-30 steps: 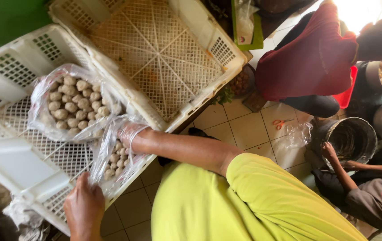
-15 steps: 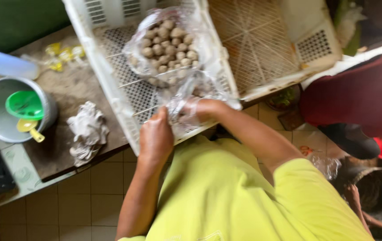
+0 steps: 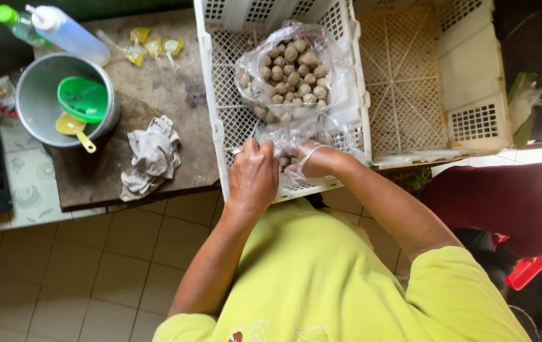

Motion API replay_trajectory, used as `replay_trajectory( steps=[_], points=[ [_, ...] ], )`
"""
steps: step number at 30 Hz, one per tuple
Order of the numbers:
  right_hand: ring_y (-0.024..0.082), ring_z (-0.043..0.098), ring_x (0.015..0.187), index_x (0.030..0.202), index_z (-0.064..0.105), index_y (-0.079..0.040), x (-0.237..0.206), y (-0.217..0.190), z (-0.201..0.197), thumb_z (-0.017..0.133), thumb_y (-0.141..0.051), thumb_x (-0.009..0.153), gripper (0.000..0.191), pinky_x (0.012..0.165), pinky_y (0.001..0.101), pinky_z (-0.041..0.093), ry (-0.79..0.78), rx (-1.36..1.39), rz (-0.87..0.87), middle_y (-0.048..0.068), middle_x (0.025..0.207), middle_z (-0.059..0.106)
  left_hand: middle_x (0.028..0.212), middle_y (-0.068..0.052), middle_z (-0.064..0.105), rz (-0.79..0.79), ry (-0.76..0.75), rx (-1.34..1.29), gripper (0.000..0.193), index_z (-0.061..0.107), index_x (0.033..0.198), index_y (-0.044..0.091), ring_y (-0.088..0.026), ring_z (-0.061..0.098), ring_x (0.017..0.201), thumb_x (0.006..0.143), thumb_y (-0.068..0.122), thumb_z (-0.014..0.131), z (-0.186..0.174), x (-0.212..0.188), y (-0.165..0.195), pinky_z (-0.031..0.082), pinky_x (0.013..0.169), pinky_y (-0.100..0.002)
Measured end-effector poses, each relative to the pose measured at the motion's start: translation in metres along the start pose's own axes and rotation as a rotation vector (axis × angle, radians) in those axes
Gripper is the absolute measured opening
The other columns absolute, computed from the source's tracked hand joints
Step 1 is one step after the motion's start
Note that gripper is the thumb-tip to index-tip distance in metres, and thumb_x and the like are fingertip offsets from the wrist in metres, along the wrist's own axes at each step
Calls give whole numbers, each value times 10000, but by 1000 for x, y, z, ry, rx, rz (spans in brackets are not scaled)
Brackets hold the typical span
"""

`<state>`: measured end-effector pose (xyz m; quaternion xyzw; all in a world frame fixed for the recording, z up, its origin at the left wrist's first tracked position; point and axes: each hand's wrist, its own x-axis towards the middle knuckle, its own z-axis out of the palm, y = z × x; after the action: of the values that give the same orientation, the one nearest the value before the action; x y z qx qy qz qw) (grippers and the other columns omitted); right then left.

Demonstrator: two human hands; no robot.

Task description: The person holds open a plastic bag inside a plastic crate and repeatedly picks round meatballs from the crate, placing them into the bag until it is filled. At the end, the person scoops liquid from a pot into a metal bowl with a ladle.

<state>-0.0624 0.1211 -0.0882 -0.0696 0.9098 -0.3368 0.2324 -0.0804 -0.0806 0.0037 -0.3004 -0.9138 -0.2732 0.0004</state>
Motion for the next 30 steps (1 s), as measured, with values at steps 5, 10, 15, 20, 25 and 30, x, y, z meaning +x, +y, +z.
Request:
replay_trajectory(
  steps=[5, 10, 15, 20, 25, 30],
  points=[
    [386, 658, 908, 1031, 736, -102, 13, -2, -12, 713, -178, 791, 252, 791, 496, 533, 250, -324, -295, 191, 1019, 719, 867, -226, 664, -78, -36, 22, 105, 633, 856, 11, -439, 693, 742, 923, 88, 606, 11, 0, -6, 562, 652, -530],
    [380, 670, 955, 1080, 723, -90, 24, 42, -35, 556, -87, 981, 195, 881, 480, 548, 113, -320, 6, 190, 1068, 723, 863, -231, 665, -150, -41, 28, 132, 658, 859, 11, -449, 686, 756, 946, 88, 597, 20, -4, -12, 557, 681, -539],
    [418, 655, 1026, 1181, 707, -62, 1, 45, -11, 650, -93, 798, 389, 871, 467, 537, 221, -72, -511, 215, 1193, 673, 830, -212, 699, -220, -61, -171, 212, 710, 904, 37, -421, 672, 790, 1021, 197, 634, 31, 9, -24, 530, 692, -517],
    [374, 646, 1137, 1345, 604, -97, 21, -13, -14, 622, -121, 941, 405, 961, 444, 544, 47, -173, -498, 146, 1259, 660, 801, -18, 679, -768, -150, -1285, 247, 671, 954, 110, -126, 642, 711, 1067, 246, 498, 57, 19, -49, 544, 641, -300],
    [355, 605, 1152, 1412, 559, -209, 15, -32, -30, 655, -260, 900, 523, 948, 492, 511, -160, -559, -377, 128, 1375, 567, 694, 16, 525, -934, 42, -1600, 211, 557, 914, 94, -90, 458, 569, 1073, 207, 478, 85, 13, -66, 454, 539, -277],
    [368, 525, 1284, 1389, 578, -244, -12, 0, -43, 697, -298, 862, 544, 1016, 497, 458, -282, -615, -183, 146, 1482, 457, 675, 9, 477, -766, -22, -1526, 238, 565, 916, 80, -108, 437, 545, 1085, 216, 468, 93, 13, -70, 424, 518, -289]
  ],
)
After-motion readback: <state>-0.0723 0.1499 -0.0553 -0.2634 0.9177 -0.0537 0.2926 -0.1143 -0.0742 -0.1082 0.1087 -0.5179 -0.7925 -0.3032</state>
